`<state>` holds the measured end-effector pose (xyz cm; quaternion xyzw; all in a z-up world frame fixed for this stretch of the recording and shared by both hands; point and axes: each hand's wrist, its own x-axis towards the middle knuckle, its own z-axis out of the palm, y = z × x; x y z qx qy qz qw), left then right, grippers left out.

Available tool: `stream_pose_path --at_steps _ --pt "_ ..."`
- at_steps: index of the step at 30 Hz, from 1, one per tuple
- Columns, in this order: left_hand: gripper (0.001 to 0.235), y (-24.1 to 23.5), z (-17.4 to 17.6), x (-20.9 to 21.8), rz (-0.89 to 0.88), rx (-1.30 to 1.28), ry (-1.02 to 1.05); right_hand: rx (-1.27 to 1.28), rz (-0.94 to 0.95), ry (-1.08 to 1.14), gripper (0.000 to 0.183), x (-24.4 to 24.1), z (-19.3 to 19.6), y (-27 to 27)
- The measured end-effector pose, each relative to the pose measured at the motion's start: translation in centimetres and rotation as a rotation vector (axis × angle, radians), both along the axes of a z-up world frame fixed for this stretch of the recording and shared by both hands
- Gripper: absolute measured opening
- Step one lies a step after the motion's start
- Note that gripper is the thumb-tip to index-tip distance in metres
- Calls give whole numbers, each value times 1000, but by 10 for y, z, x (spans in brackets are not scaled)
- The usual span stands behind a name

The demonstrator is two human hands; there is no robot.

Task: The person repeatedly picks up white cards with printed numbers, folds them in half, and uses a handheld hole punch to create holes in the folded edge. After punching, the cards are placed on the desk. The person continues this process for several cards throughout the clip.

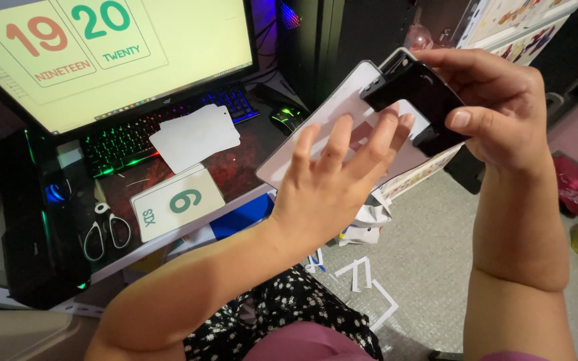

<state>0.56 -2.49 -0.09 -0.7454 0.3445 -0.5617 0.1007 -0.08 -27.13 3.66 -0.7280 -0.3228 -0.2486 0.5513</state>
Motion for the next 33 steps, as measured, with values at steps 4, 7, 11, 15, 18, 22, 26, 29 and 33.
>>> stream_pose_path --at_steps 4,7,11,15,18,22,26,29,33 --pt "49 -1 -3 2 4 7 25 -25 9 -19 75 -1 3 2" --pt "52 0 -4 2 28 19 19 -26 7 -5 76 -1 3 3" --pt "52 -1 -4 2 37 20 8 -44 -6 -16 75 -2 4 4" --pt "50 -2 -2 1 49 16 -23 -54 -40 -15 74 -3 5 3" --pt "54 -4 -4 3 57 20 -17 -25 -30 -12 72 0 3 0" --pt "53 -5 -7 4 27 -11 -21 -7 -55 -22 65 2 -2 -5" --pt "49 -6 -13 9 -5 4 -7 37 -53 -1 58 5 -6 -6" --pt "56 -4 -15 14 0 36 0 51 -21 5 52 11 -11 -6" --pt "42 9 -17 25 -211 -53 33 16 25 -3 55 17 -28 -2"
